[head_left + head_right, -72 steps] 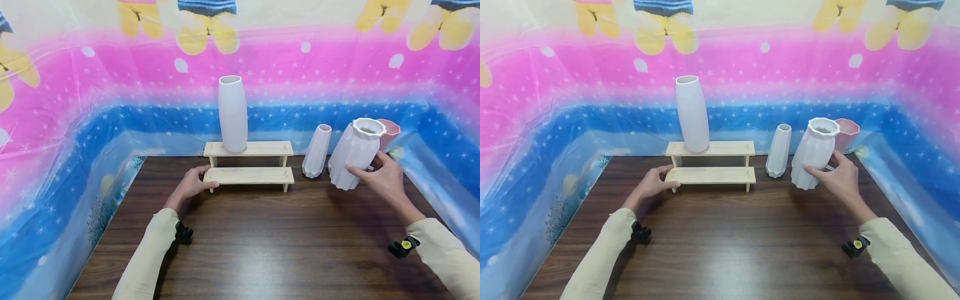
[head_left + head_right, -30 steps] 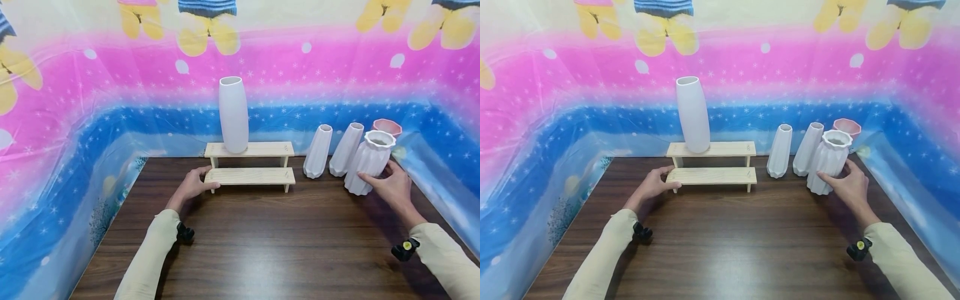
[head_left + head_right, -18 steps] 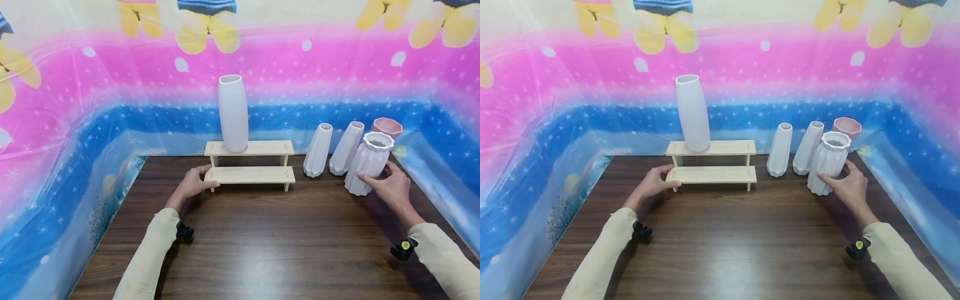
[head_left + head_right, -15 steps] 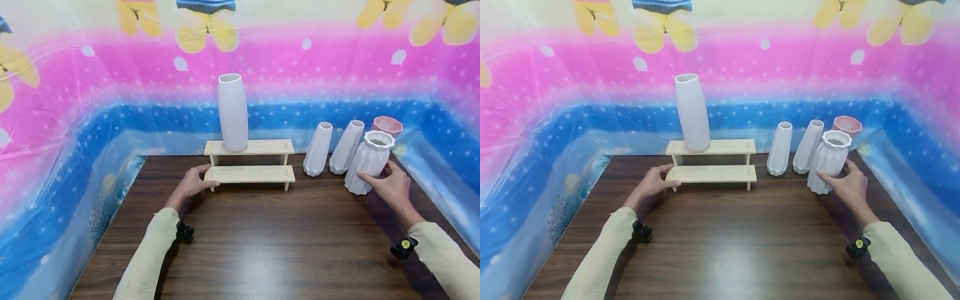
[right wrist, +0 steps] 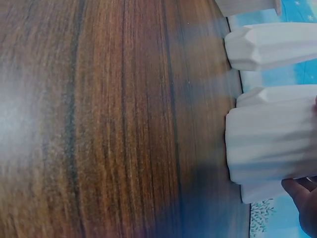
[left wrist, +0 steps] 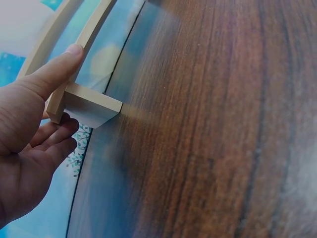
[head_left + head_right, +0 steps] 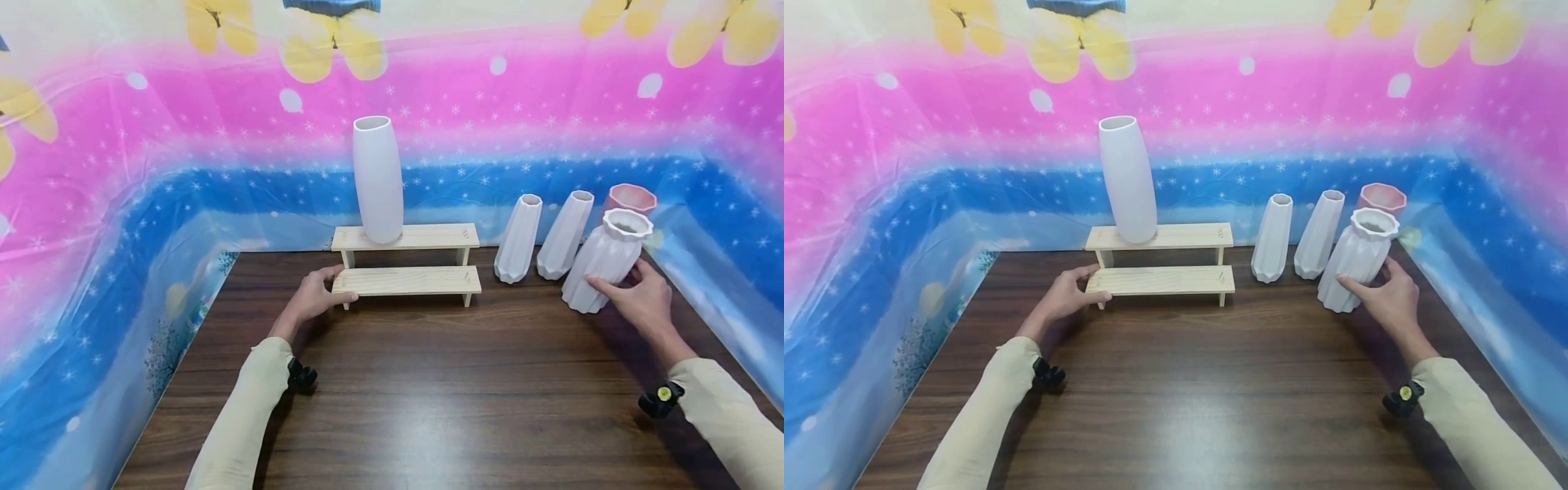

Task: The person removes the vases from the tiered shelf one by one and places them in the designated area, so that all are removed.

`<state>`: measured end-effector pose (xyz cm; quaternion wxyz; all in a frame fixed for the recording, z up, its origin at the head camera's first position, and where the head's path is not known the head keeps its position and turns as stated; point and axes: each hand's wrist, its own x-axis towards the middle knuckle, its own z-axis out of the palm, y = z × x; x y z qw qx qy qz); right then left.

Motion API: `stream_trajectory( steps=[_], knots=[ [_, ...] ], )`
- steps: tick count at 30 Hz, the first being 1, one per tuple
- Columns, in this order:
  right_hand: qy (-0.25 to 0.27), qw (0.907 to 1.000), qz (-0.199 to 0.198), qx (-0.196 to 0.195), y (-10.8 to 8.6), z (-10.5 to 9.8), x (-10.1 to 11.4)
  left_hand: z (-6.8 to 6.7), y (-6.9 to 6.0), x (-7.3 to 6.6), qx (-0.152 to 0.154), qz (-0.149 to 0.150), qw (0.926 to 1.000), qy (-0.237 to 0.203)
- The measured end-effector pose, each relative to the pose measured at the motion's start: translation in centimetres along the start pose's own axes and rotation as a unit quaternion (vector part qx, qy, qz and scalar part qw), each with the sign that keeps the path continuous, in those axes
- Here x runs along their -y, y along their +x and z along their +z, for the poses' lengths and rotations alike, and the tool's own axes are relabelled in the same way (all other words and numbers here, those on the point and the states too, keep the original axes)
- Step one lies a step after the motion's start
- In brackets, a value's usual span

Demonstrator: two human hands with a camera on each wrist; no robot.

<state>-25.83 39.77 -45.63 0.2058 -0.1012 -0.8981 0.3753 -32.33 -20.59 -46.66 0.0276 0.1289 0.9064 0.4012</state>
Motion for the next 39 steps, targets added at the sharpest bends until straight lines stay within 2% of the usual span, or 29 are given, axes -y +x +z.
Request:
stream_trajectory(
  steps=[13, 20, 24, 27, 34, 39],
  knots=[
    [0.009, 0.9997, -0.001, 0.024, -0.4, -0.8, -0.2, 0.1, 0.1, -0.1, 0.003, 0.005, 1.0, 0.006],
    [0.026, 0.9994, 0.02, 0.005, -1.1, -1.6, 0.3, 0.0, 0.1, -0.3, 0.003, 0.011, 0.9999, 0.006],
    [0.077, 0.9967, 0.023, -0.013, -1.8, -2.1, 0.7, 0.0, 0.2, -0.1, 0.002, 0.014, 0.9999, 0.008],
    [0.107, 0.9938, 0.02, -0.024, -2.5, -2.6, 1.1, 0.0, 0.2, -0.1, 0.002, 0.014, 0.9999, 0.008],
    [0.122, 0.9914, 0.009, -0.047, -4.0, -3.4, 2.4, 0.0, 0.1, -0.1, 0.004, 0.009, 0.9999, 0.003],
    [0.142, 0.9882, -0.017, -0.055, -4.8, -3.6, 4.0, 0.0, 0.0, 0.0, 0.002, 0.008, 0.9999, 0.006]
  ],
)
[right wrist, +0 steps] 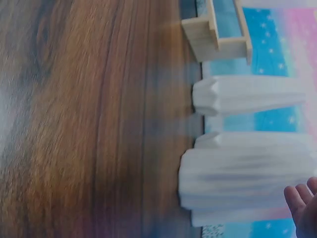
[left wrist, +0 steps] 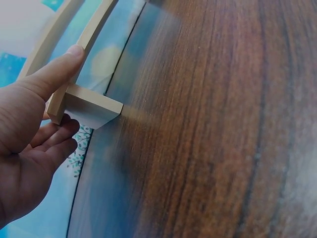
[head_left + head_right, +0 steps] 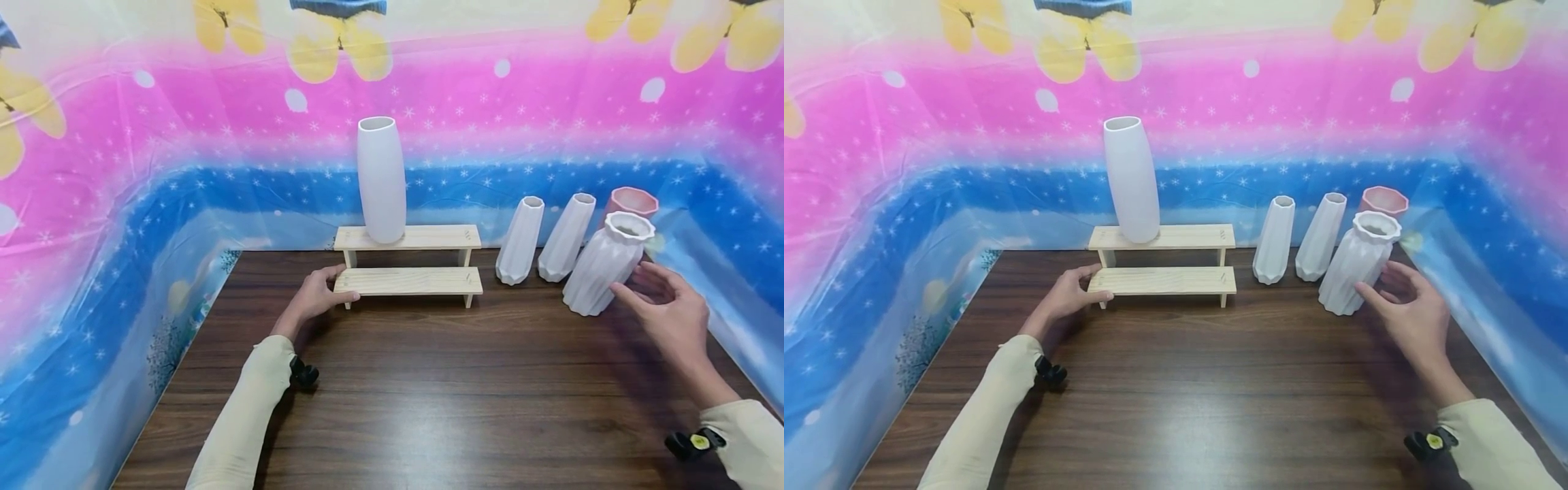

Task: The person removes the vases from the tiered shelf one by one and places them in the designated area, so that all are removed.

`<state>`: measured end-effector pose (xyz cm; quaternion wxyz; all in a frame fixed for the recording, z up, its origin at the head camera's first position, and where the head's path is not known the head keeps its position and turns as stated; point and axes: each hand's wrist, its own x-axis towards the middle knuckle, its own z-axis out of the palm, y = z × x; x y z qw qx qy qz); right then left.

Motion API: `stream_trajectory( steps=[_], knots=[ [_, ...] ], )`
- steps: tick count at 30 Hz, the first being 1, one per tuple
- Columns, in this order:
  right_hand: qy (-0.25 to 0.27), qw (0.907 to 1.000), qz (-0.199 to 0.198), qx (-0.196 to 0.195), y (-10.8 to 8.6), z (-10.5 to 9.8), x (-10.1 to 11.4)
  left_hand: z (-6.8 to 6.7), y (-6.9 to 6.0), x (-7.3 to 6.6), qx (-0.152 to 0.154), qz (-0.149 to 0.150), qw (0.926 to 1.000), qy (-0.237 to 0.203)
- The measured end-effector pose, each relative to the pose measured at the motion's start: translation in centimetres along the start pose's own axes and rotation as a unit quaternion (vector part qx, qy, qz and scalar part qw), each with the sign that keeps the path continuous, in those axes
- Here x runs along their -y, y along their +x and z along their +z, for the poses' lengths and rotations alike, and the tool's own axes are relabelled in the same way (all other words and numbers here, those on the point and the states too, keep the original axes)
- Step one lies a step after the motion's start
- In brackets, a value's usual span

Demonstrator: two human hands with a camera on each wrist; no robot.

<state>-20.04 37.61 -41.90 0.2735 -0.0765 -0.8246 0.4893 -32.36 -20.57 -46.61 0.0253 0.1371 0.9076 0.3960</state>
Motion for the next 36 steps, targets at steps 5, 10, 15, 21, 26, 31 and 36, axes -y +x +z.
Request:
stream_trajectory(
  steps=[5, 10, 15, 21, 26, 31, 36],
  knots=[
    [0.015, 0.9996, -0.025, 0.005, -0.3, 0.5, 1.7, 0.0, 0.1, 0.0, 0.0, 0.002, 1.0, 0.001],
    [0.012, 0.9981, -0.06, 0.008, 0.0, 1.2, 2.6, 0.0, 0.1, -0.2, 0.002, -0.002, 1.0, 0.006],
    [0.013, 0.9959, -0.085, 0.028, 0.5, 2.0, 3.9, -0.1, 0.1, -0.4, 0.002, -0.005, 1.0, 0.008],
    [0.021, 0.9935, -0.098, 0.053, 1.2, 3.7, 5.2, -0.1, 0.0, -0.4, -0.001, -0.007, 0.9999, 0.009],
    [0.018, 0.9906, -0.115, 0.073, 1.3, 5.3, 6.1, 0.0, -0.1, -0.2, -0.001, -0.006, 1.0, 0.005],
    [0.033, 0.985, -0.131, 0.108, 1.6, 6.9, 7.4, 0.0, -0.1, -0.1, -0.004, -0.006, 1.0, 0.0],
    [0.049, 0.982, -0.117, 0.14, 2.0, 8.5, 8.9, -0.1, -0.1, -0.1, -0.003, -0.005, 1.0, -0.002]
  ],
)
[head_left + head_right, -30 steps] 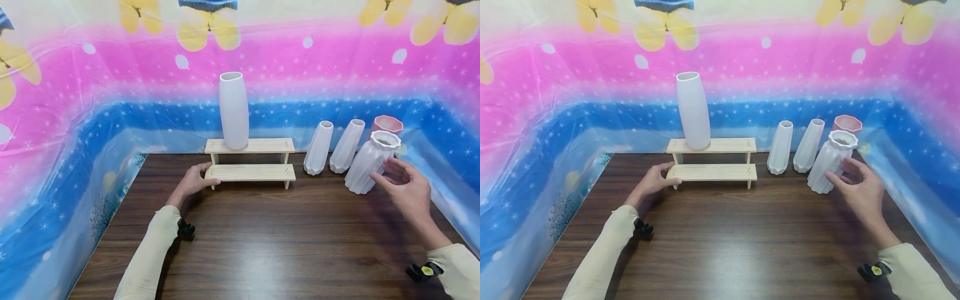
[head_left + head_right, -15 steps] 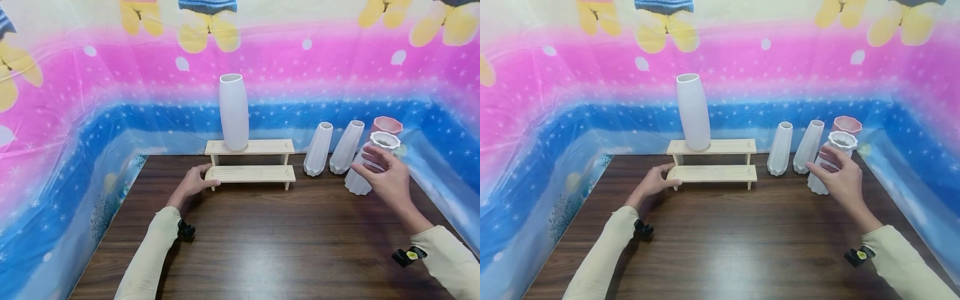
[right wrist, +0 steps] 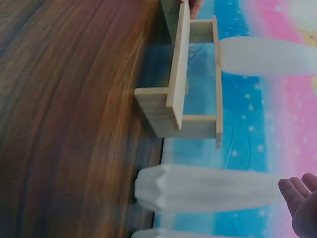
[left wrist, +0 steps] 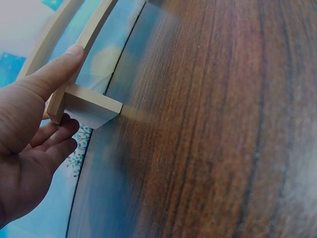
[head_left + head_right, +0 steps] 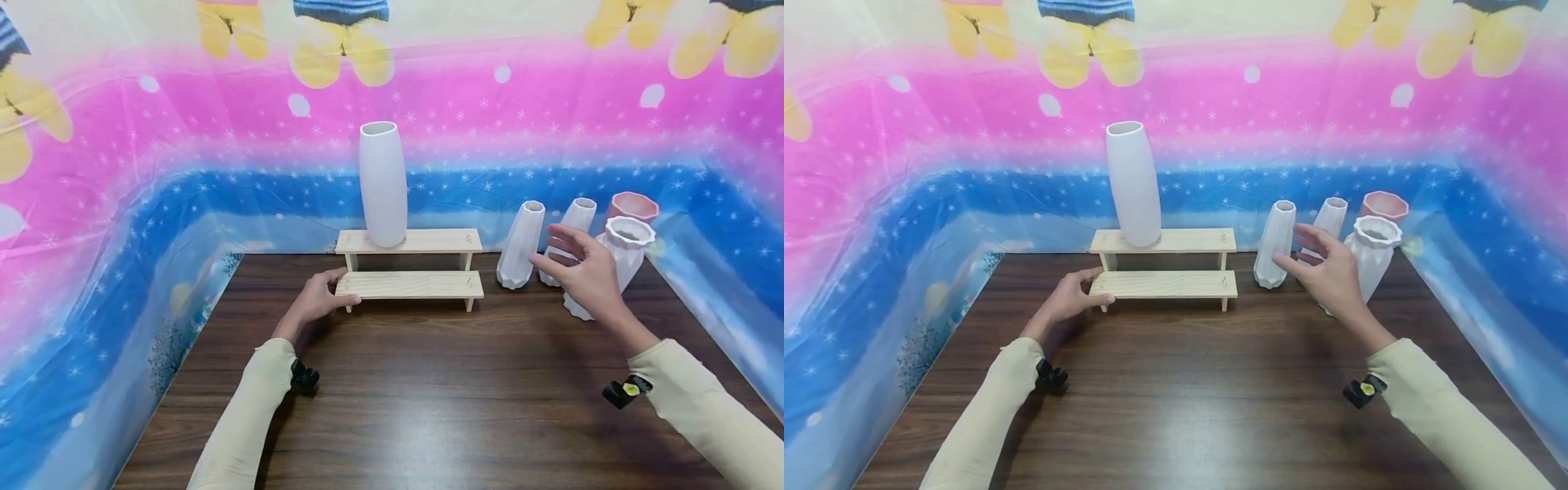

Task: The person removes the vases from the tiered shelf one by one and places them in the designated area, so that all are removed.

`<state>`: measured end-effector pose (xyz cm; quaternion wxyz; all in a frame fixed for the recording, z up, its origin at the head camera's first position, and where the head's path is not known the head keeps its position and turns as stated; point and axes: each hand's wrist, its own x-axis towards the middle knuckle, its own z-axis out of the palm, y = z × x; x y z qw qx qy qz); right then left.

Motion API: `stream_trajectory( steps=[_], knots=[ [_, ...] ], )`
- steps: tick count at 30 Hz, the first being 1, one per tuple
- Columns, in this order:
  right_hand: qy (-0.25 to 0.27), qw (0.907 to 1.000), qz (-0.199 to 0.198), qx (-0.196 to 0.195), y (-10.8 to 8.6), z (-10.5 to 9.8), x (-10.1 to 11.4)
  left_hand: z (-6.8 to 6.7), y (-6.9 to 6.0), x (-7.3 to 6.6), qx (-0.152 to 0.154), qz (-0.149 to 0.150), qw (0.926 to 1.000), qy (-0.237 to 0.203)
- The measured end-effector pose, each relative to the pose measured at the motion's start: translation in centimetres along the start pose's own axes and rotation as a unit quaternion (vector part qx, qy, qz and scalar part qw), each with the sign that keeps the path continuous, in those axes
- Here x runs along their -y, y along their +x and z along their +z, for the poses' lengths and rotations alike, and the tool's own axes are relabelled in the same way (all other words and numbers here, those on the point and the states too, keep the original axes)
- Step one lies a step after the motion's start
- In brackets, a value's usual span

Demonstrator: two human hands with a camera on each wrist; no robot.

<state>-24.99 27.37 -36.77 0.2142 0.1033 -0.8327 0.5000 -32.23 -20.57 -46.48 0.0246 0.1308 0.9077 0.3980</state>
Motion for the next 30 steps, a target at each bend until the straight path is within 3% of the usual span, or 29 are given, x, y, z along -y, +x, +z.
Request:
stream_trajectory(
  steps=[9, 18, 25, 30],
  knots=[
    [0.033, 0.9989, 0.005, 0.034, 2.7, 3.1, 1.2, 0.0, 0.1, 0.1, 0.003, 0.003, 1.0, -0.002],
    [0.009, 0.9965, 0.013, 0.082, 5.4, 6.1, 2.5, 0.1, 0.0, 0.2, 0.002, -0.003, 1.0, -0.002],
    [0.031, 0.9957, 0.021, 0.085, 7.4, 8.0, 3.4, 0.3, -0.1, 0.2, 0.0, -0.003, 1.0, -0.006],
    [0.026, 0.9964, 0.004, 0.081, 9.1, 9.2, 4.3, 0.0, 0.1, 0.1, 0.0, -0.003, 1.0, -0.003]
  ],
)
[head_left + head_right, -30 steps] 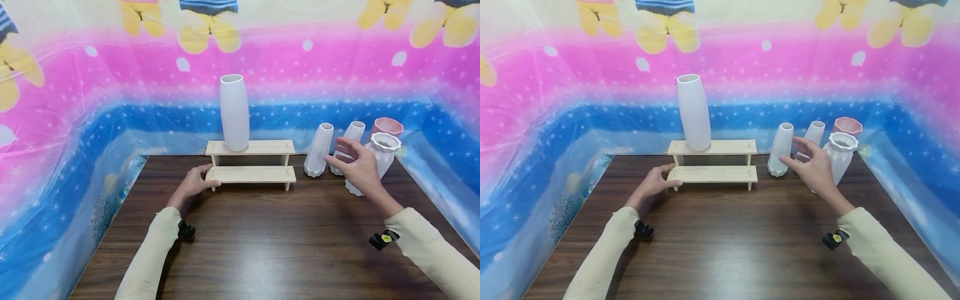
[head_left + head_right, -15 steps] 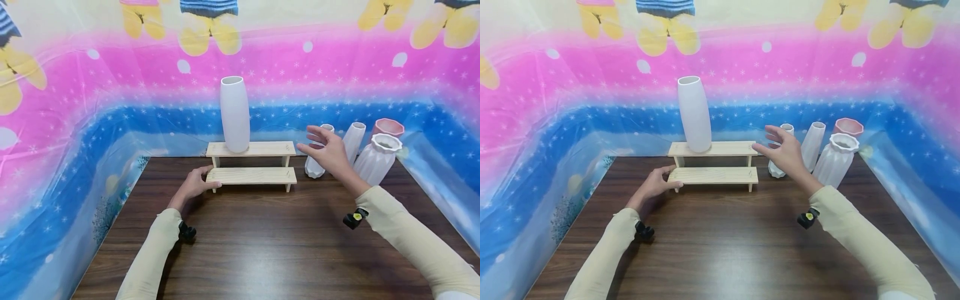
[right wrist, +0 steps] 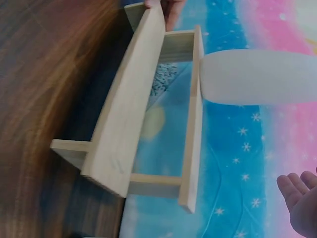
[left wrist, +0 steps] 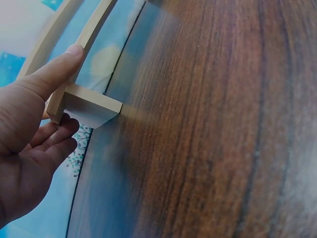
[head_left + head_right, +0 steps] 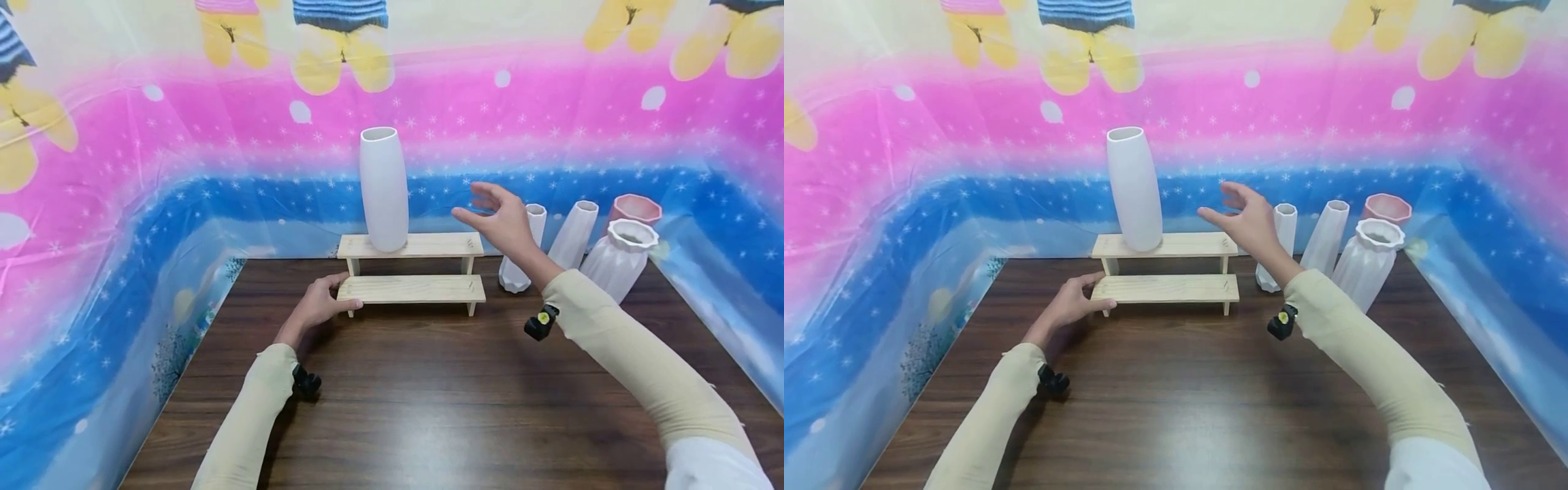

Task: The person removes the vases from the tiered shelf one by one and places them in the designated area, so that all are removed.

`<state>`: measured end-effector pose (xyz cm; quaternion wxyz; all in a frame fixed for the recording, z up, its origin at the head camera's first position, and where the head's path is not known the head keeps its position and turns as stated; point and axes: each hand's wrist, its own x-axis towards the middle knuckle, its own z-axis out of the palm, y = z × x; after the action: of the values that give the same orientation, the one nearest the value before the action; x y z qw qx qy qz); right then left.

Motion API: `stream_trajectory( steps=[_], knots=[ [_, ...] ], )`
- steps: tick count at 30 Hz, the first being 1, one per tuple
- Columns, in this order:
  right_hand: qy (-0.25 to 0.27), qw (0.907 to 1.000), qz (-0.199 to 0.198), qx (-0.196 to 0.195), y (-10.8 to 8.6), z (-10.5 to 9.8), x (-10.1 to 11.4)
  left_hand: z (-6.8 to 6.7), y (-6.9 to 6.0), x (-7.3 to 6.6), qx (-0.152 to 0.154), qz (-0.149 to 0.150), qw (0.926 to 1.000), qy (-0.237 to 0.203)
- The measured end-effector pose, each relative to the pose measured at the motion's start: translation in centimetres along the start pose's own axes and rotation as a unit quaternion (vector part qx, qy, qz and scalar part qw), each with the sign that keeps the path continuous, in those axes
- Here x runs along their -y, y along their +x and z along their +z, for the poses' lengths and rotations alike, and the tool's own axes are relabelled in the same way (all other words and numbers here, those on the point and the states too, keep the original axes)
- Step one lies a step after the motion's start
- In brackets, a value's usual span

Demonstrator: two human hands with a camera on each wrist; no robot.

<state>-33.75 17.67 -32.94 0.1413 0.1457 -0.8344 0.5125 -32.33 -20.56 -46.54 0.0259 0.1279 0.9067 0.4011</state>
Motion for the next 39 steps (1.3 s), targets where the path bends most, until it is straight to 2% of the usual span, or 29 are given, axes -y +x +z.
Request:
stream_trajectory(
  steps=[8, 20, 25, 32, 39],
  knots=[
    [-0.021, 0.9996, 0.003, 0.018, 2.4, 1.5, 1.4, 0.0, 0.1, 0.1, 0.002, 0.005, 1.0, -0.003],
    [-0.003, 0.9964, 0.008, 0.085, 4.8, 4.3, 2.5, 0.0, -0.1, 0.1, 0.003, 0.008, 1.0, -0.003],
    [-0.01, 0.9957, -0.003, 0.092, 5.7, 5.7, 2.7, 0.0, -0.1, 0.1, 0.002, 0.009, 1.0, -0.002],
    [-0.005, 0.9958, 0.001, 0.091, 6.3, 7.8, 3.1, 0.0, 0.0, 0.1, 0.0, 0.003, 1.0, -0.004],
    [0.021, 0.9957, -0.006, 0.09, 6.2, 9.8, 3.0, 0.0, 0.0, 0.2, 0.002, 0.001, 1.0, -0.006]
  ],
)
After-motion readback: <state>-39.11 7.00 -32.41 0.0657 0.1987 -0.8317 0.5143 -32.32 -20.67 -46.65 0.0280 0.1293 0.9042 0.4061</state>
